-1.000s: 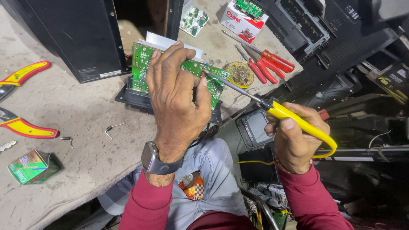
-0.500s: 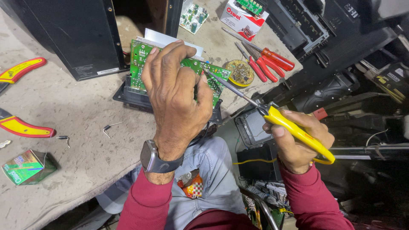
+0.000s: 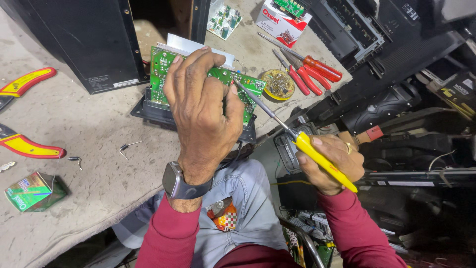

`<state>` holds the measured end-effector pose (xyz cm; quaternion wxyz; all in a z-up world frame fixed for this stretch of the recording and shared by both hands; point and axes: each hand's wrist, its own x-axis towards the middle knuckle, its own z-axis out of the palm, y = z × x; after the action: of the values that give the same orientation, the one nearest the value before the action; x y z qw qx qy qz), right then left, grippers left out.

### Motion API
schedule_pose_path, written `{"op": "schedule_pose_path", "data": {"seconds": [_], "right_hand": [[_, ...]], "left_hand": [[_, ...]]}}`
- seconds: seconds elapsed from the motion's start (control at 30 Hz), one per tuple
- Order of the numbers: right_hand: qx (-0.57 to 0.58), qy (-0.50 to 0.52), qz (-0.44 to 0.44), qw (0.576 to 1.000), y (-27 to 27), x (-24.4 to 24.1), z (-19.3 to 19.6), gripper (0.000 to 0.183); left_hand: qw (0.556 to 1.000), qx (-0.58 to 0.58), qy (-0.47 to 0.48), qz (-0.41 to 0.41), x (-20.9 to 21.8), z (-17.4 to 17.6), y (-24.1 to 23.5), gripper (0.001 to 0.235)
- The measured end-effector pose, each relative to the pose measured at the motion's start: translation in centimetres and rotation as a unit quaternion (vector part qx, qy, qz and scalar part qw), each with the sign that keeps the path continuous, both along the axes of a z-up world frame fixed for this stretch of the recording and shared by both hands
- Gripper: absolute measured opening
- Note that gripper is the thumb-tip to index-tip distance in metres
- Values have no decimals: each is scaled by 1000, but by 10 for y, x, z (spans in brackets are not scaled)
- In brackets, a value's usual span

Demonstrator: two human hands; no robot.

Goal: The person is repairing a circuit board by soldering components and manipulating wires. They use a soldering iron to attach parts to the board and pliers to cut and adjust wires.

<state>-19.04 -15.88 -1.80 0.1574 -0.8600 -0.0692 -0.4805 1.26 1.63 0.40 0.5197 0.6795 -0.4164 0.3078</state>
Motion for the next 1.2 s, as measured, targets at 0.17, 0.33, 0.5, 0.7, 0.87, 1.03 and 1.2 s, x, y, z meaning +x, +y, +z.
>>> {"op": "schedule_pose_path", "data": {"seconds": [0.17,0.33,0.5,0.7,0.87,1.03,1.2], "right_hand": [[14,-13,29,999,-3,2,-13,32],[135,-12,-15,991,2,-1,-29,34],[85,-7,10,996,6,1,-31,36],[91,-16,2,996,10,3,-29,38],[230,-40,71,970,10,0,-37,38],[337,-149,130,921,3,-4,-45,46],[330,-115,133,927,2,-8,-46,45]], "left_hand": [[1000,1,-4,3,0,0,0,12],[1000,2,-9,5,1,0,-2,11],[1000,4,-9,3,1,1,0,12],[1000,6,-10,4,1,1,0,13],[1000,6,-9,6,0,2,0,13],[1000,6,-10,6,0,0,0,14],[1000,1,-4,5,0,0,-1,13]]}}
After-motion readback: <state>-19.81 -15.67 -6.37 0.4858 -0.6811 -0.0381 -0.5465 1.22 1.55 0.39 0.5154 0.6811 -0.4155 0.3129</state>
